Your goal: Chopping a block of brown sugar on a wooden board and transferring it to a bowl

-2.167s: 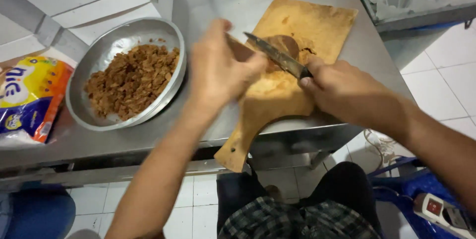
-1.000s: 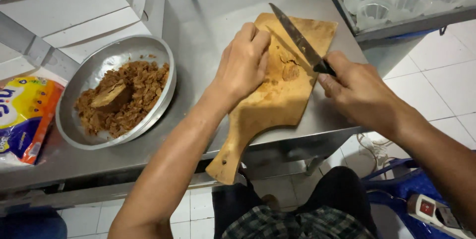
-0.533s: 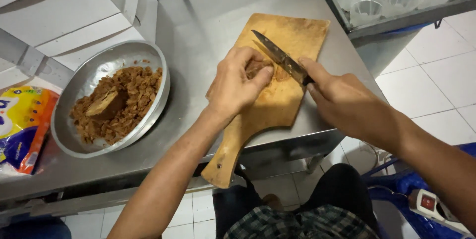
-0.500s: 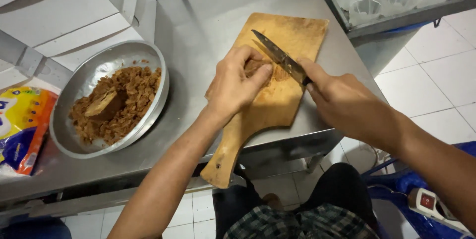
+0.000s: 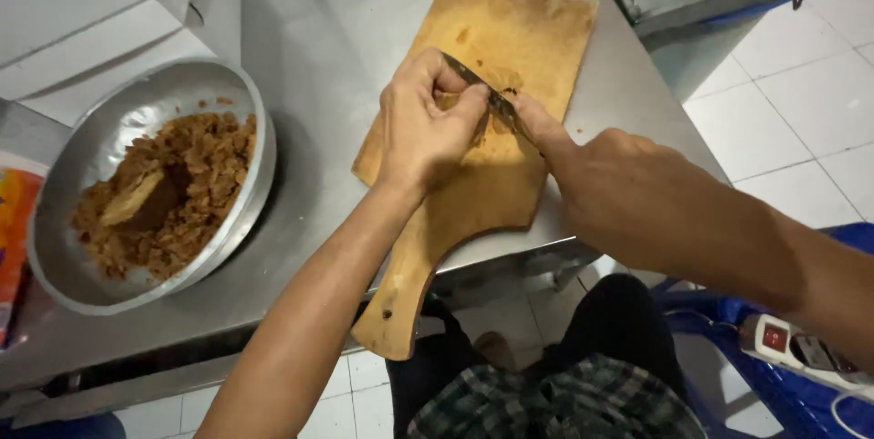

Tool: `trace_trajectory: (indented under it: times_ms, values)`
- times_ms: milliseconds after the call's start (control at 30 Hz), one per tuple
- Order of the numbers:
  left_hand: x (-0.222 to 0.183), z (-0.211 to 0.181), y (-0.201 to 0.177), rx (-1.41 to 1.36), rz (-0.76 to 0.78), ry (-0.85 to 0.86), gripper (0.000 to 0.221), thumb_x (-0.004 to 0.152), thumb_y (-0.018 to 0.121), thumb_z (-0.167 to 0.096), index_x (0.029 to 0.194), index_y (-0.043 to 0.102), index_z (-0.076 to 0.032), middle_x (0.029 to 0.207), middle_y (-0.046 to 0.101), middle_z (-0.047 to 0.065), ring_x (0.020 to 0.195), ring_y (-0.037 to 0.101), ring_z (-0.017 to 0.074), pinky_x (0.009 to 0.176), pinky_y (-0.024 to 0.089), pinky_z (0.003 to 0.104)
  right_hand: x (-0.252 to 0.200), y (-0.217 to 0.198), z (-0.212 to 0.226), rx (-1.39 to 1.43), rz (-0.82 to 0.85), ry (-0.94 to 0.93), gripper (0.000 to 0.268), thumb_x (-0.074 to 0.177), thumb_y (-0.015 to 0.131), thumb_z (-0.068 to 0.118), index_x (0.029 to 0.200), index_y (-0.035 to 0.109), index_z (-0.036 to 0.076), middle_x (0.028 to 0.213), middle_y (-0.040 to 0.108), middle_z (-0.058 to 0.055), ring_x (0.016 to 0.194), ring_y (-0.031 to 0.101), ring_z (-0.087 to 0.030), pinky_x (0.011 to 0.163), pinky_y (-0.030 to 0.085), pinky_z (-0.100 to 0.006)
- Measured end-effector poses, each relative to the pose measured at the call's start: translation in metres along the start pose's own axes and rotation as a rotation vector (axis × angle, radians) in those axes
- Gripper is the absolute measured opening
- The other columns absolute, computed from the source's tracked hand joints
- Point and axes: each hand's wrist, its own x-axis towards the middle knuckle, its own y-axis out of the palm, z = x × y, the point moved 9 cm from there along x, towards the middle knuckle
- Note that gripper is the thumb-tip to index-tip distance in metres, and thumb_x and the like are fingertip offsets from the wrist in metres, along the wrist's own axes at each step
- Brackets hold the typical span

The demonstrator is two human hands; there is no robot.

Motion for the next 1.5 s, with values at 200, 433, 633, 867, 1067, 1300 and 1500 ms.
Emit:
trace_trajectory:
  times_ms: [200, 433, 633, 867, 1067, 1300, 1500]
  values:
    - [0.005, 0.003, 0.003, -0.107, 0.031, -0.109, 0.029, 0.068, 0.069, -0.014, 0.058, 0.042, -0.017, 0.053, 0.049, -0.006, 0.050, 0.047, 0.0077, 0.049, 0.038, 0.028, 0.013, -0.002, 0.001, 0.069, 0.078, 0.128, 0.090, 0.094, 0.040, 0.014, 0.170, 0.002, 0.042, 0.079, 0.063, -0.014, 0.061, 0.061, -0.030, 0.057, 0.046, -0.041]
    - [0.002, 0.008, 0.003, 0.023, 0.055, -0.113, 0.023, 0.081, 0.067, -0.036, 0.079, 0.054, -0.018, 0.084, 0.064, -0.004, 0.080, 0.062, 0.0147, 0.072, 0.047, 0.034, -0.009, -0.024, -0.001, 0.324, 0.036, 0.113, 0.067, 0.104, 0.030, 0.025, 0.168, 0.020, 0.043, 0.096, 0.059, -0.022, 0.085, 0.054, -0.035, 0.074, 0.041, -0.044]
    - [0.000, 0.004, 0.006, 0.051, 0.090, -0.022, 0.023, 0.086, 0.059, -0.034, 0.087, 0.046, -0.015, 0.094, 0.055, 0.001, 0.092, 0.054, 0.0207, 0.077, 0.044, 0.038, -0.002, 0.003, -0.021, 0.121, -0.262, -0.118, 0.072, 0.097, 0.040, 0.015, 0.167, 0.024, 0.026, 0.048, 0.051, -0.017, 0.035, 0.041, -0.029, 0.036, 0.032, -0.044]
    - [-0.002, -0.004, 0.007, 0.025, 0.071, 0.164, 0.021, 0.088, 0.051, -0.031, 0.083, 0.043, -0.012, 0.086, 0.051, 0.001, 0.089, 0.051, 0.0221, 0.074, 0.043, 0.039, 0.015, 0.013, -0.009, 0.082, -0.131, -0.130, 0.081, 0.094, 0.037, 0.011, 0.170, 0.011, 0.028, 0.053, 0.053, -0.018, 0.044, 0.047, -0.035, 0.048, 0.037, -0.048]
    - [0.007, 0.001, 0.012, 0.136, 0.157, 0.098, 0.020, 0.085, 0.055, -0.032, 0.086, 0.048, -0.013, 0.091, 0.055, 0.002, 0.088, 0.056, 0.0241, 0.077, 0.042, 0.040, -0.002, -0.007, 0.023, 0.085, 0.155, 0.158, 0.109, 0.091, 0.062, 0.023, 0.173, -0.009, 0.037, 0.106, 0.062, -0.025, 0.086, 0.066, -0.040, 0.073, 0.049, -0.045]
    - [0.007, 0.000, 0.007, 0.318, 0.049, 0.155, 0.044, 0.090, 0.051, -0.042, 0.100, 0.058, 0.000, 0.103, 0.064, 0.027, 0.102, 0.057, 0.0457, 0.088, 0.042, 0.054, 0.010, -0.019, -0.002, 0.293, -0.085, -0.064, 0.059, 0.100, 0.043, 0.020, 0.157, 0.041, 0.032, 0.140, 0.062, -0.011, 0.125, 0.060, -0.034, 0.099, 0.046, -0.048]
    - [0.000, -0.010, 0.001, 0.157, 0.090, -0.048, 0.043, 0.083, 0.063, -0.030, 0.055, 0.034, -0.014, 0.061, 0.045, 0.000, 0.061, 0.048, 0.0219, 0.057, 0.036, 0.045, -0.011, -0.018, -0.008, 0.270, -0.030, 0.130, 0.073, 0.102, 0.034, 0.023, 0.171, 0.021, 0.042, 0.090, 0.062, -0.029, 0.076, 0.055, -0.040, 0.070, 0.039, -0.046]
